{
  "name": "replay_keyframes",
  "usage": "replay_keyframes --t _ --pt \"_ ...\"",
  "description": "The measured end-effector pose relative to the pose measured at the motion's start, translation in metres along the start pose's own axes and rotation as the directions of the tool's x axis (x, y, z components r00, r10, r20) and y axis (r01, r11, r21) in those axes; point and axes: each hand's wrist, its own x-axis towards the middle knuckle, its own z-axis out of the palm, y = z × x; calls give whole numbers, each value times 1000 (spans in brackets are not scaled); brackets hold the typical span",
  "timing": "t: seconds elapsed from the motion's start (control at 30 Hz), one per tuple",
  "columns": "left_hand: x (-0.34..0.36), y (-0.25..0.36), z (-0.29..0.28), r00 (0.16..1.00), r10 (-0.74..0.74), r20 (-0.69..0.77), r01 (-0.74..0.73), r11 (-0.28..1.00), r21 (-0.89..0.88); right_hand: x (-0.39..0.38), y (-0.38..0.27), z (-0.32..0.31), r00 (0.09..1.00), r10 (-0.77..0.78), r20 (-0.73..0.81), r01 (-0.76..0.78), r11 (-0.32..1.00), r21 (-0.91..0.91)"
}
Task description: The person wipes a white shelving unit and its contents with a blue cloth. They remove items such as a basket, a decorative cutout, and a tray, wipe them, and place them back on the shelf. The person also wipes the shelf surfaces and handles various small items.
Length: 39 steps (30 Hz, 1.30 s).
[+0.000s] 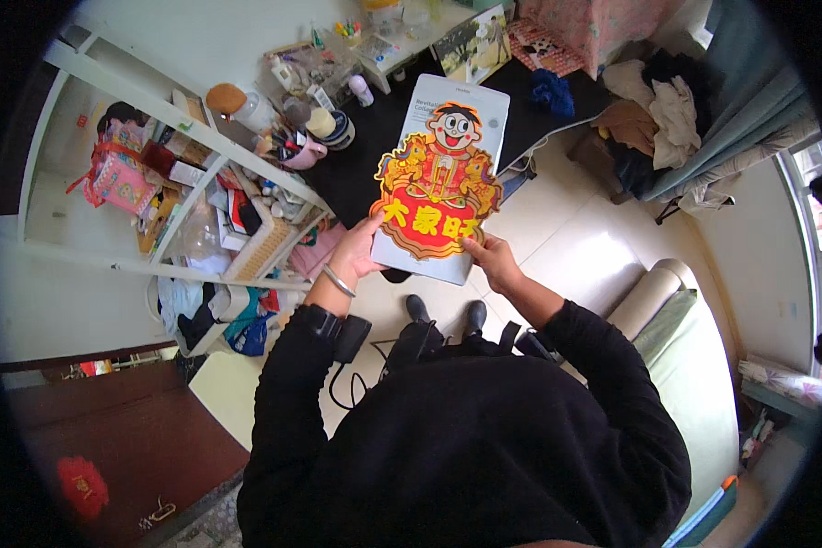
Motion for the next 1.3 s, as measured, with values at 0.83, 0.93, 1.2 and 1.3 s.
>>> replay_keyframes --t 0.83,0.93,1.2,1.3 --pt "56 20 -108 565 789 243 22 -308 951 166 -119 -170 671 -680 -295 37 427 -903" --pt "49 -12 -95 570 793 215 35 -285 958 223 -175 -201 515 -763 -390 0 456 -890" --pt "73 -31 -59 532 770 351 -26 -399 917 325 -187 -184 605 -710 -359 -289 224 -931" --pt "87 -29 -54 597 712 369 -10 -454 891 333 -179 -195 735 -564 -375 -344 166 -924"
